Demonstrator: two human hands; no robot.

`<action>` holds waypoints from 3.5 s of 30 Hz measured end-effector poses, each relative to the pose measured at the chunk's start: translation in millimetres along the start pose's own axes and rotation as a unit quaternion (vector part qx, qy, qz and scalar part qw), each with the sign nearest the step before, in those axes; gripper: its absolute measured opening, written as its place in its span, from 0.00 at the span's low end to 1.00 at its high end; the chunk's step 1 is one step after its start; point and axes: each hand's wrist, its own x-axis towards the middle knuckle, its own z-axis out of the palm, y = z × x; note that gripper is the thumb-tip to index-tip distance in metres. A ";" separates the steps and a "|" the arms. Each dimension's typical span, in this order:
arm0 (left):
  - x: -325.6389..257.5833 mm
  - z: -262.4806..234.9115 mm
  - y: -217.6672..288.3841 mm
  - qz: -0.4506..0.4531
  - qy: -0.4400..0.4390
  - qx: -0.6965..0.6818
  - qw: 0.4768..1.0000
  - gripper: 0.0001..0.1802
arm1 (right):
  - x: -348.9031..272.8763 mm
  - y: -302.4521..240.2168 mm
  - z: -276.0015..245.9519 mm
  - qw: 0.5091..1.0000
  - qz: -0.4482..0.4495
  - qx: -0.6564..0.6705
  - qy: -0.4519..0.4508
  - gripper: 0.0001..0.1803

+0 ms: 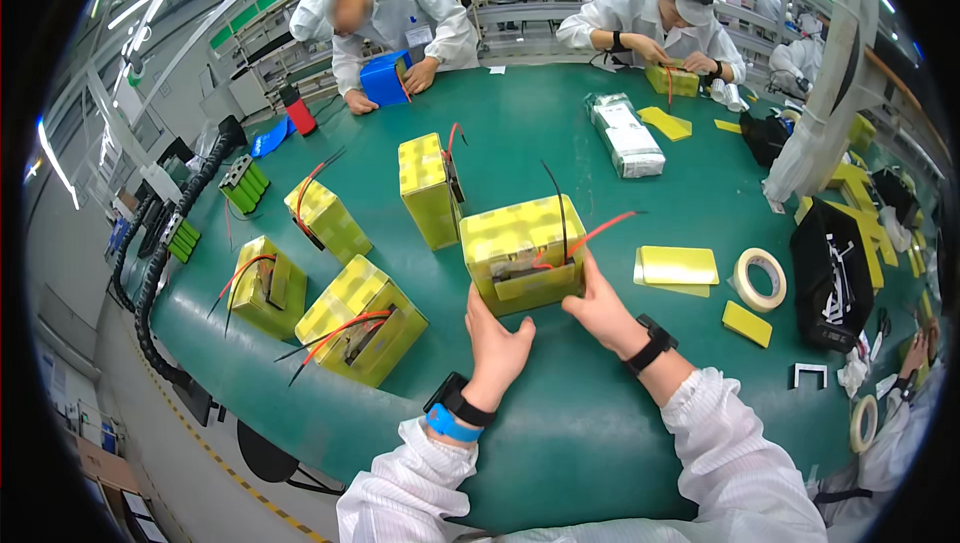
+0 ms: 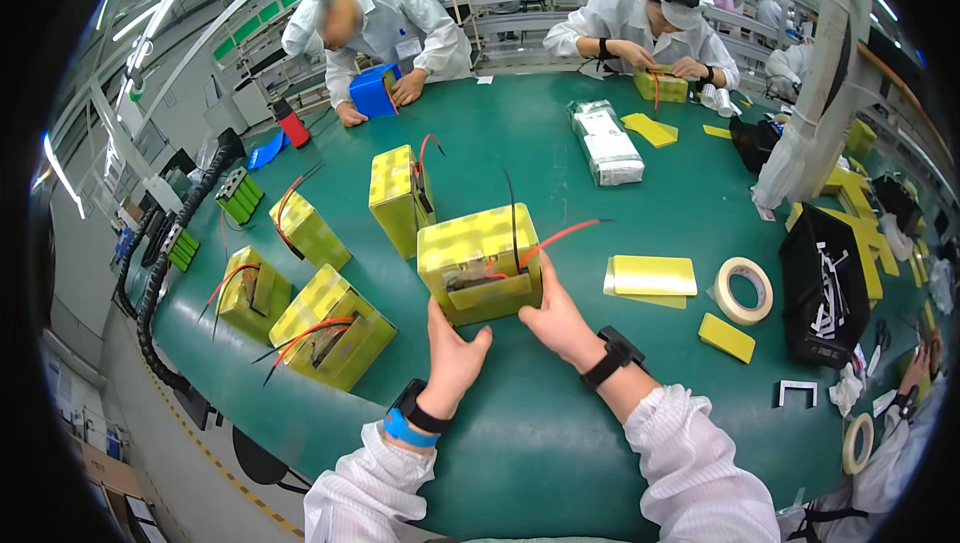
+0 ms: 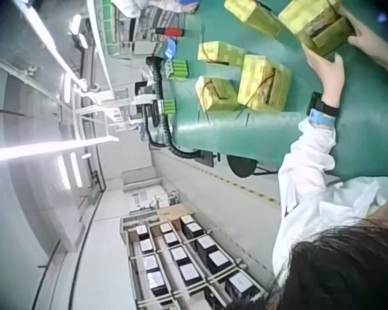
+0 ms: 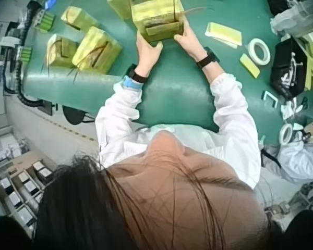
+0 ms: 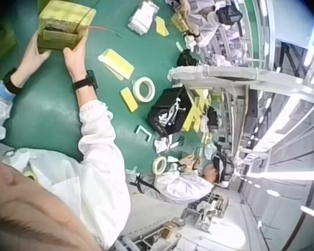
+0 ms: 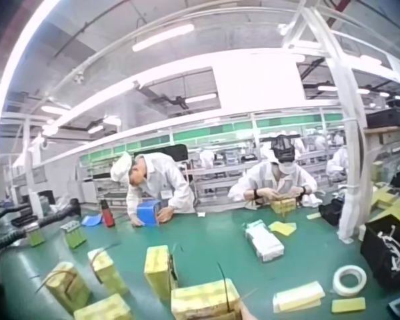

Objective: The person is assembling battery packs by arranging cylindrical batteries into holders and applying adhesive strips and components.

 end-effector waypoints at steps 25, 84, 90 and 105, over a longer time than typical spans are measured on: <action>-17.8 -65.5 2.4 0.000 -0.207 0.059 0.977 0.44 | -53.2 -6.2 -35.7 0.976 0.072 -0.175 -0.106 0.52; -17.5 -55.8 3.5 0.080 -0.095 0.047 0.991 0.45 | -50.1 8.6 -35.2 0.926 -0.064 -0.371 -0.020 0.36; -6.2 -24.2 -9.9 0.013 0.022 0.104 0.994 0.44 | -47.0 21.7 -31.1 0.935 -0.110 -0.337 0.012 0.33; 105.7 78.1 -20.6 -0.066 0.246 0.310 0.916 0.48 | -59.4 35.8 -24.3 0.915 -0.161 -0.369 0.026 0.25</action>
